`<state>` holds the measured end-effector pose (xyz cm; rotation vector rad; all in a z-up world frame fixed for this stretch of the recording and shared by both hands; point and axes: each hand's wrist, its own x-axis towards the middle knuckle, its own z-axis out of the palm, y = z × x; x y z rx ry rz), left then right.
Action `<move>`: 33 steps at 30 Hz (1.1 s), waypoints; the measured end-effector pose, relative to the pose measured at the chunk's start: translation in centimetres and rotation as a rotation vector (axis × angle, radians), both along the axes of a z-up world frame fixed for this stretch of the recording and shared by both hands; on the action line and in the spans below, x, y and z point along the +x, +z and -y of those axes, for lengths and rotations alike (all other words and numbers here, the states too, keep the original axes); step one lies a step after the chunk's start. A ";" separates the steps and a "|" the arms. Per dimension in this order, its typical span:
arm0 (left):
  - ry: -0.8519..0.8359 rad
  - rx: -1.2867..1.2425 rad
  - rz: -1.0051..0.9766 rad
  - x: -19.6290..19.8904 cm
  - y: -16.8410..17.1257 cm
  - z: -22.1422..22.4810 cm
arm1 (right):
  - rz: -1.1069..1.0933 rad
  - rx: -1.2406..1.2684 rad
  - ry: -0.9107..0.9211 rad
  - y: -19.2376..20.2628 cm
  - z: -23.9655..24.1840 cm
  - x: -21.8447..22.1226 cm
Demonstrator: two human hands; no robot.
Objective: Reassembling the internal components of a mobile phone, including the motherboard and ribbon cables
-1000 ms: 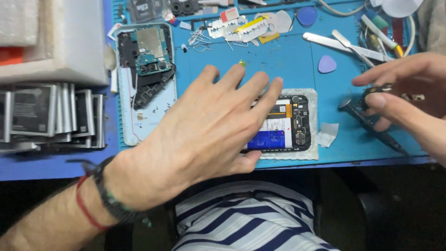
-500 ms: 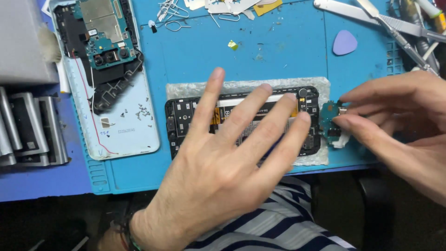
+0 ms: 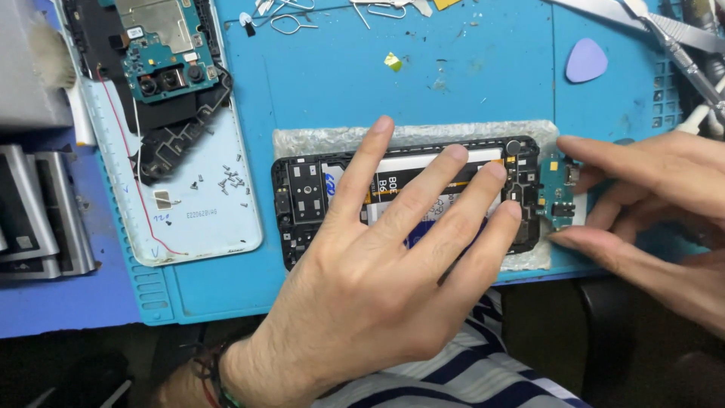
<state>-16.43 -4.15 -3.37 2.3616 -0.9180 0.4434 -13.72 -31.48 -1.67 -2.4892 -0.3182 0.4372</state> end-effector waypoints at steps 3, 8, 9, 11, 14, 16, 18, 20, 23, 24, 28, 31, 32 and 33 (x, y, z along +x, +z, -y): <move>0.001 -0.021 0.007 0.0 -0.4 -0.3 | -0.010 -0.001 -0.015 0.2 -0.2 -0.2; 0.004 -0.040 0.003 -0.1 -0.5 -0.4 | -0.085 -0.032 -0.071 0.1 -0.5 0.4; -0.003 -0.044 -0.005 -0.1 -0.5 -0.4 | -0.090 -0.014 -0.074 0.2 -0.8 0.5; -0.005 -0.046 -0.002 -0.1 -0.5 -0.4 | -0.074 0.005 -0.066 0.7 -1.8 0.7; 0.003 -0.036 0.002 -0.2 -0.6 -0.5 | -0.098 0.053 -0.070 0.6 -2.1 0.6; 0.004 -0.032 0.010 -0.2 -0.6 -0.4 | -0.130 0.075 -0.090 0.5 -2.0 0.7; 0.002 -0.013 0.018 -0.1 -0.6 -0.5 | -0.077 0.072 -0.041 0.4 -2.2 0.9; -0.002 -0.014 0.010 -0.2 -0.5 -0.5 | -0.088 0.079 -0.077 0.7 -2.3 0.6; 0.003 -0.020 0.011 -0.2 -0.7 -0.4 | -0.107 0.039 -0.173 0.7 -1.5 0.5; 0.007 -0.023 0.021 -0.2 -0.7 -0.4 | -0.115 -0.006 -0.237 0.6 -1.1 0.5; 0.003 -0.010 0.007 -0.3 -0.5 -0.3 | -0.033 -0.073 -0.151 0.7 -2.5 1.0; 0.014 -0.013 0.022 -0.3 -0.5 -0.4 | 0.086 0.005 0.001 0.8 -3.0 0.9; 0.011 -0.015 0.021 -0.3 -0.5 -0.4 | 0.102 -0.014 0.003 1.0 -3.0 0.8; 0.007 -0.017 0.020 -0.4 -0.5 -0.5 | 0.119 -0.032 0.006 1.2 -3.0 0.7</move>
